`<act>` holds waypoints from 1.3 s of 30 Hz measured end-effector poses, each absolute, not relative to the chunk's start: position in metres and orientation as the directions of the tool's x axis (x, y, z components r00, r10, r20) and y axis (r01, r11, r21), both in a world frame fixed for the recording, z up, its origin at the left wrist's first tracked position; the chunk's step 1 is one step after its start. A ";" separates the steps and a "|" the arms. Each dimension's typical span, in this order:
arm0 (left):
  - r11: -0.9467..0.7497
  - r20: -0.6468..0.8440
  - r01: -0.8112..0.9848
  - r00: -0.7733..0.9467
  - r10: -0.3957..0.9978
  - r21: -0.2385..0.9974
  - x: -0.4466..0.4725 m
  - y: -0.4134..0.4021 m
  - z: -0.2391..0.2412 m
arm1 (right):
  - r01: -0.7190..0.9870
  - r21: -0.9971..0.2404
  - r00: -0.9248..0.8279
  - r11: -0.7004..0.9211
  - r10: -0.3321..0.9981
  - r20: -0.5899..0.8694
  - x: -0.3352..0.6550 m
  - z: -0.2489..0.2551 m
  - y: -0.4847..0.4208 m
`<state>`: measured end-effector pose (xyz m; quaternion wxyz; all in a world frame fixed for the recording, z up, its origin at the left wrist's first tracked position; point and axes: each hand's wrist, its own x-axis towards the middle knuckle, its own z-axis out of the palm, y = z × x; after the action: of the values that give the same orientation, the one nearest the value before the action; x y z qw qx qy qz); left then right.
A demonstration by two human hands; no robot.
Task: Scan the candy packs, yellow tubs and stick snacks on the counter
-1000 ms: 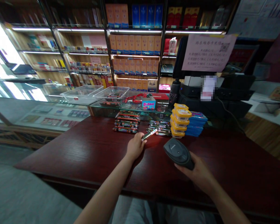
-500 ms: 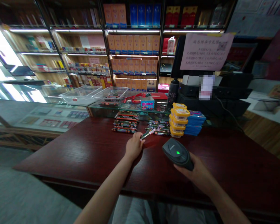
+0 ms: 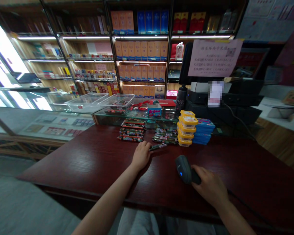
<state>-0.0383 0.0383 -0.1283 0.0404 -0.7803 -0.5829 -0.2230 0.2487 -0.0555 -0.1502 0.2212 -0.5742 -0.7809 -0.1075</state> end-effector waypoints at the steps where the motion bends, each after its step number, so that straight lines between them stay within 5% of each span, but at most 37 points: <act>1: -0.326 0.381 0.927 0.238 0.894 0.186 -0.038 0.040 -0.128 | 0.943 -0.076 -0.250 0.325 0.838 0.485 0.250 -0.154 -0.054; 9: -0.396 0.390 0.897 0.300 0.871 0.195 -0.012 0.079 -0.133 | 0.935 -0.107 -0.232 0.337 0.814 0.533 0.251 -0.158 -0.051; 19: -0.231 0.400 0.808 -0.007 0.917 0.543 0.009 0.107 -0.148 | 0.931 -0.157 -0.199 0.329 0.818 0.539 0.252 -0.156 -0.051; 31: -0.346 0.537 0.882 0.133 0.833 0.320 -0.032 0.088 -0.132 | 0.942 -0.119 -0.200 0.313 0.811 0.549 0.254 -0.159 -0.054; 39: 0.021 0.469 0.973 -0.129 0.874 0.229 -0.143 0.081 -0.127 | 0.949 -0.075 -0.209 0.306 0.789 0.578 0.255 -0.162 -0.055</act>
<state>-0.1429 0.0815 -0.1267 0.0986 -0.6526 -0.7077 -0.2523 0.2549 -0.0550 -0.1622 0.2666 -0.5696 -0.7629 -0.1499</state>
